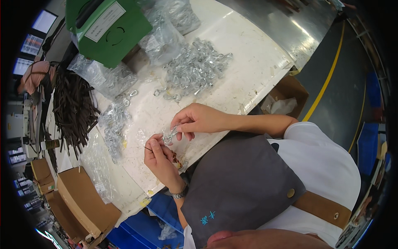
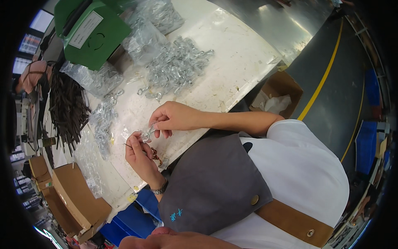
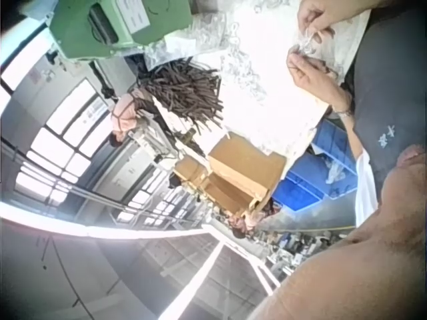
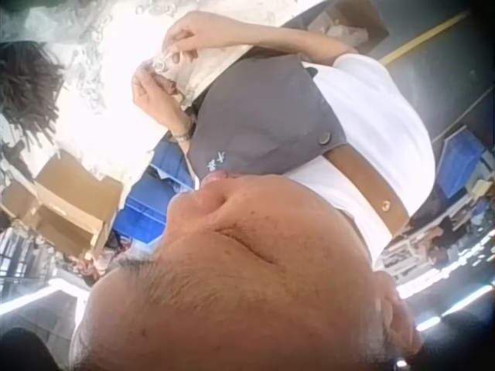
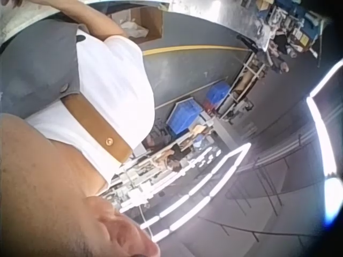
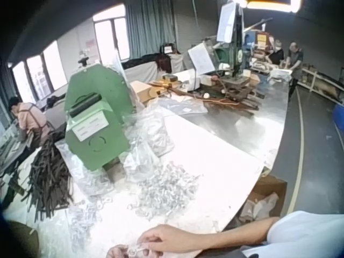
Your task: Assemble small metal components onto thin wires at a workshop station.
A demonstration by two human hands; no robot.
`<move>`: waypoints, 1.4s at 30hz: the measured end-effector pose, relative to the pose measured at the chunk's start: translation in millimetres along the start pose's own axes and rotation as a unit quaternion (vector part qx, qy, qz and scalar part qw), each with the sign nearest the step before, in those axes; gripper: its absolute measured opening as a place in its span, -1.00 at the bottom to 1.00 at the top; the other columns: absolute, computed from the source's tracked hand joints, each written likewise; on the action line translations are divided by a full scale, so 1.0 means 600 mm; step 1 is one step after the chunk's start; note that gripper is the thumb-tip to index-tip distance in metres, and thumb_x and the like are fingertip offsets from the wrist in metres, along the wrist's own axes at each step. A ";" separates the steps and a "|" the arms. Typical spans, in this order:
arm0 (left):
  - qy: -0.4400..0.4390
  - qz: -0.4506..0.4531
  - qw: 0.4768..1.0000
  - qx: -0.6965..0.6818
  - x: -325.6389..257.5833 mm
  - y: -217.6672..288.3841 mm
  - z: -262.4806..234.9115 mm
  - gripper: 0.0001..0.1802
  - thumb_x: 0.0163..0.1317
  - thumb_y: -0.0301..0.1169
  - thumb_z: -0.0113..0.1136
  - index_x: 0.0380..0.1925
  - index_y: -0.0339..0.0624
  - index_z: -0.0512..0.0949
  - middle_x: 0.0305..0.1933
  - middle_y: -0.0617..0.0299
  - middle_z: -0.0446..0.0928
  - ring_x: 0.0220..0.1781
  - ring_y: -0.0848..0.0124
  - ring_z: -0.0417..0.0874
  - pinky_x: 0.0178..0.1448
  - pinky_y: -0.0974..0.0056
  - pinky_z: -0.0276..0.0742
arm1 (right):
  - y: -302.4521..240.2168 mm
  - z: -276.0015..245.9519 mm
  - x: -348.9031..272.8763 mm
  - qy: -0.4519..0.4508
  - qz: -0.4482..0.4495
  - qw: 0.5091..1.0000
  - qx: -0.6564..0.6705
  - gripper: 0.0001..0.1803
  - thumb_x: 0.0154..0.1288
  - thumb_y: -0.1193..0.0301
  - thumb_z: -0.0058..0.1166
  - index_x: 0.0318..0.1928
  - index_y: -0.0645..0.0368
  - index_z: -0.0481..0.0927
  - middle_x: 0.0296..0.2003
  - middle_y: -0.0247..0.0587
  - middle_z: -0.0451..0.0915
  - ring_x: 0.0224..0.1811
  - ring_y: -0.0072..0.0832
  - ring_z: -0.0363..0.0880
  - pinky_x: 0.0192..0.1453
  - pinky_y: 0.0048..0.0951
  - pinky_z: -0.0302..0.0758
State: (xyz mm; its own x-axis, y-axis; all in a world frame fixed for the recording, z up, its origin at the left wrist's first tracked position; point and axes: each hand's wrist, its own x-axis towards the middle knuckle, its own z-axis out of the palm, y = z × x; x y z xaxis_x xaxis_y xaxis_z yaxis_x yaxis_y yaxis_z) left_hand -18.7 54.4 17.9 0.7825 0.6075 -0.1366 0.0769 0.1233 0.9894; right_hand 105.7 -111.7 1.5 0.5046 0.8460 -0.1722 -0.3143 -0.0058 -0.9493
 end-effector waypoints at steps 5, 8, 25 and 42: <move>-0.026 0.001 1.000 0.007 -0.003 0.007 -0.005 -0.77 0.63 -0.38 0.12 -0.08 -0.33 0.65 -0.41 0.32 0.56 -0.61 0.72 0.25 -0.54 0.50 0.10 | 0.004 -0.002 0.000 0.018 -0.006 1.000 0.024 -0.79 0.54 0.50 0.09 0.03 0.38 0.68 -0.25 -0.16 0.81 -0.43 -0.60 0.69 -0.28 -0.54 0.63; -0.040 -0.003 0.999 0.016 -0.008 0.012 -0.001 -0.83 0.58 -0.41 0.20 -0.07 -0.31 0.65 -0.36 0.30 0.61 -0.60 0.73 0.26 -0.53 0.52 0.09 | 0.010 -0.003 0.000 0.010 0.005 0.999 0.045 -0.76 0.59 0.47 0.10 0.12 0.34 0.64 -0.22 -0.20 0.79 -0.40 -0.64 0.65 -0.24 -0.55 0.62; -0.049 -0.038 0.997 -0.055 -0.017 -0.008 0.024 -0.77 0.45 -0.47 0.36 0.03 -0.28 0.63 -0.34 0.38 0.56 -0.54 0.73 0.31 -0.51 0.52 0.13 | 0.017 0.003 -0.002 -0.054 -0.036 0.991 0.117 -0.54 0.60 0.53 0.03 0.43 0.32 0.49 -0.24 -0.17 0.72 -0.31 -0.58 0.65 -0.12 -0.50 0.65; -0.031 0.017 0.999 0.030 0.001 0.042 0.013 -0.83 0.51 -0.47 0.26 -0.01 -0.33 0.67 -0.33 0.40 0.60 -0.55 0.76 0.26 -0.50 0.52 0.08 | 0.006 -0.012 -0.014 -0.013 -0.024 0.990 0.136 -0.70 0.62 0.41 0.13 0.17 0.37 0.59 -0.15 -0.12 0.76 -0.32 -0.60 0.66 -0.14 -0.53 0.64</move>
State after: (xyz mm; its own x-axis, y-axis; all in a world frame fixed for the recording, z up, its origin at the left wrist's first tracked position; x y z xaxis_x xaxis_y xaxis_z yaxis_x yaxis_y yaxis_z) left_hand -11.6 51.7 43.4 0.8218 0.5609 -0.1006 0.0845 0.0546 0.9949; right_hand 106.0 -122.6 -2.5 0.5046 0.8551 -0.1191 -0.4978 0.1754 -0.8494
